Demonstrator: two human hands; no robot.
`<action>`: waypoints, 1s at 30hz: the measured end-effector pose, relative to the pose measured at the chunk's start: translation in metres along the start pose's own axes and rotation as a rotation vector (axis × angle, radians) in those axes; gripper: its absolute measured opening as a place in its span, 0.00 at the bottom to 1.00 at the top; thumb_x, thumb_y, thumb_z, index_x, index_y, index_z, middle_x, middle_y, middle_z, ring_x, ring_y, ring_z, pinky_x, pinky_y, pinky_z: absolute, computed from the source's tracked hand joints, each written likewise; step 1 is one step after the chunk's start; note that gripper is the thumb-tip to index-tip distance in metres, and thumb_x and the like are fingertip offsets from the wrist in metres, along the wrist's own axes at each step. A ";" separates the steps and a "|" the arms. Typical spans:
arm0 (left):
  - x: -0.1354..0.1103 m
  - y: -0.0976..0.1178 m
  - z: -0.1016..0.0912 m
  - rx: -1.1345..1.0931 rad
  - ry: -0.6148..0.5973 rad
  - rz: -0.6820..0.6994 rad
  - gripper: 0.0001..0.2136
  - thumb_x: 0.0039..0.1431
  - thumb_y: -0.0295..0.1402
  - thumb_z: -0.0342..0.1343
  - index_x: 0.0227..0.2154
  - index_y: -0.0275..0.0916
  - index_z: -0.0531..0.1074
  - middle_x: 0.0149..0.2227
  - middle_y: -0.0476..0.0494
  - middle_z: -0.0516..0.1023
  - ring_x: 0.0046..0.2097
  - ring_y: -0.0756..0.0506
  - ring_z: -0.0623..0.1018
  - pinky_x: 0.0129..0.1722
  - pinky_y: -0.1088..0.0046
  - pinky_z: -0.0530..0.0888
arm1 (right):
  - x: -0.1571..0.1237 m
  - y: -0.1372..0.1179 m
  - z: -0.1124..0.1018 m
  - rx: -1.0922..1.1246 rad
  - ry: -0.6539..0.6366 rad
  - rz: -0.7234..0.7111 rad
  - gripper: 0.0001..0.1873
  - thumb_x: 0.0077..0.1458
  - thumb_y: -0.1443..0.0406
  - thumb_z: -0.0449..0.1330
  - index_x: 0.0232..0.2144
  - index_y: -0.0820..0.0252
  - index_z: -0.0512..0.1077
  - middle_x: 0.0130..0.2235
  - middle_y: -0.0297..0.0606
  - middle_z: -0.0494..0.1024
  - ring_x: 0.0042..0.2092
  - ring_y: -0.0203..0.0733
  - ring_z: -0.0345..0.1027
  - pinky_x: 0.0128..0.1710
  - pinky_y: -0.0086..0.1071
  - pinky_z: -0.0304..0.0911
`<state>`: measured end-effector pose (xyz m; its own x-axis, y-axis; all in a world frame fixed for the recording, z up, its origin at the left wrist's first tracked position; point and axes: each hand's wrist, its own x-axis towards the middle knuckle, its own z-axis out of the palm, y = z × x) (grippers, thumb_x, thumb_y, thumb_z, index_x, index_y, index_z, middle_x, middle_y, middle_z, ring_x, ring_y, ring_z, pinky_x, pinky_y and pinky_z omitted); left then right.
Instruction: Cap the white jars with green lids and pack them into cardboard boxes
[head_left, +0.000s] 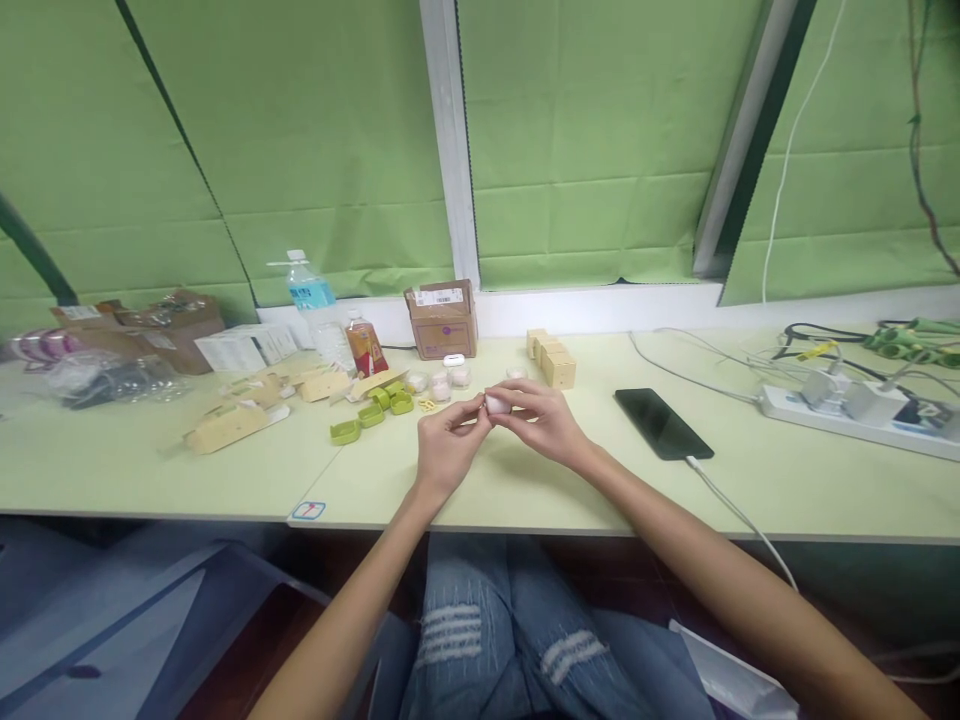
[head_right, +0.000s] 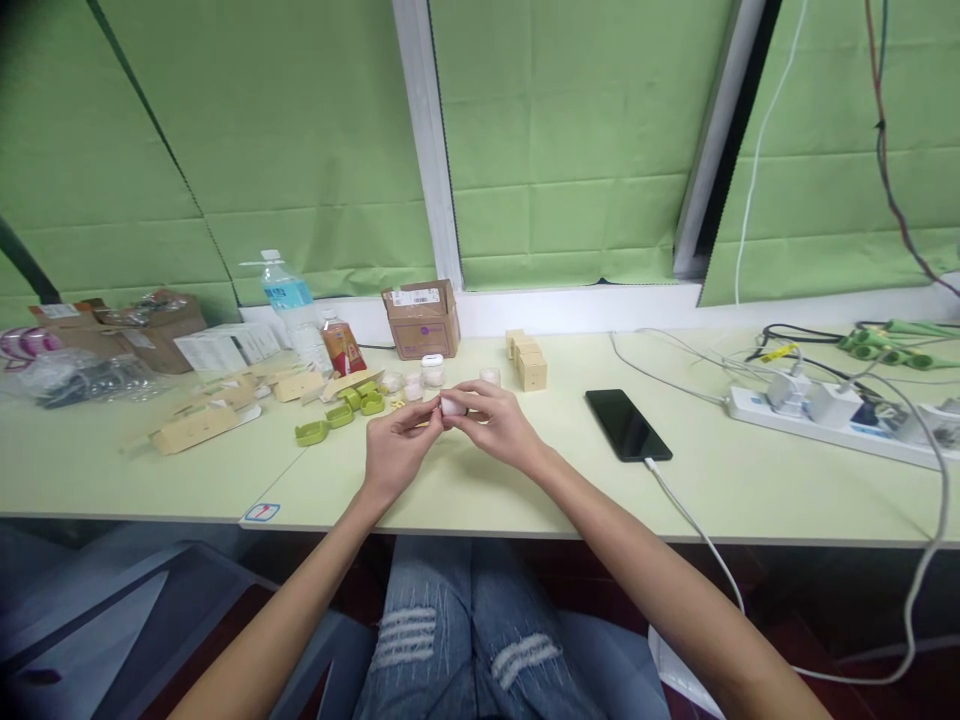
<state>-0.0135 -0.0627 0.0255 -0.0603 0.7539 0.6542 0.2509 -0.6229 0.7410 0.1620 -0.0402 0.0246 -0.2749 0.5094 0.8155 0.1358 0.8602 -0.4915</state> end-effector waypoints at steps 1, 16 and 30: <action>0.000 0.001 0.000 0.006 0.012 0.014 0.11 0.55 0.34 0.64 0.39 0.34 0.83 0.41 0.41 0.86 0.40 0.40 0.86 0.44 0.63 0.86 | 0.001 -0.001 0.001 0.000 0.011 -0.005 0.16 0.64 0.60 0.62 0.52 0.51 0.79 0.49 0.43 0.79 0.49 0.43 0.75 0.41 0.34 0.81; 0.001 -0.001 -0.005 0.004 0.021 0.128 0.10 0.55 0.31 0.64 0.40 0.36 0.84 0.44 0.40 0.85 0.42 0.40 0.86 0.40 0.64 0.87 | 0.003 -0.004 0.004 0.020 0.032 -0.009 0.15 0.62 0.59 0.64 0.51 0.49 0.80 0.50 0.43 0.78 0.51 0.45 0.75 0.44 0.37 0.80; 0.002 -0.002 -0.009 -0.099 -0.076 0.067 0.12 0.58 0.37 0.65 0.42 0.37 0.83 0.48 0.37 0.84 0.49 0.37 0.83 0.43 0.59 0.86 | 0.003 0.001 0.000 -0.007 0.035 -0.012 0.18 0.61 0.59 0.66 0.53 0.46 0.78 0.49 0.41 0.77 0.51 0.45 0.73 0.46 0.38 0.78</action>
<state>-0.0230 -0.0618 0.0271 0.0273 0.7212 0.6922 0.1552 -0.6871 0.7098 0.1615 -0.0377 0.0265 -0.2427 0.4992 0.8318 0.1393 0.8665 -0.4793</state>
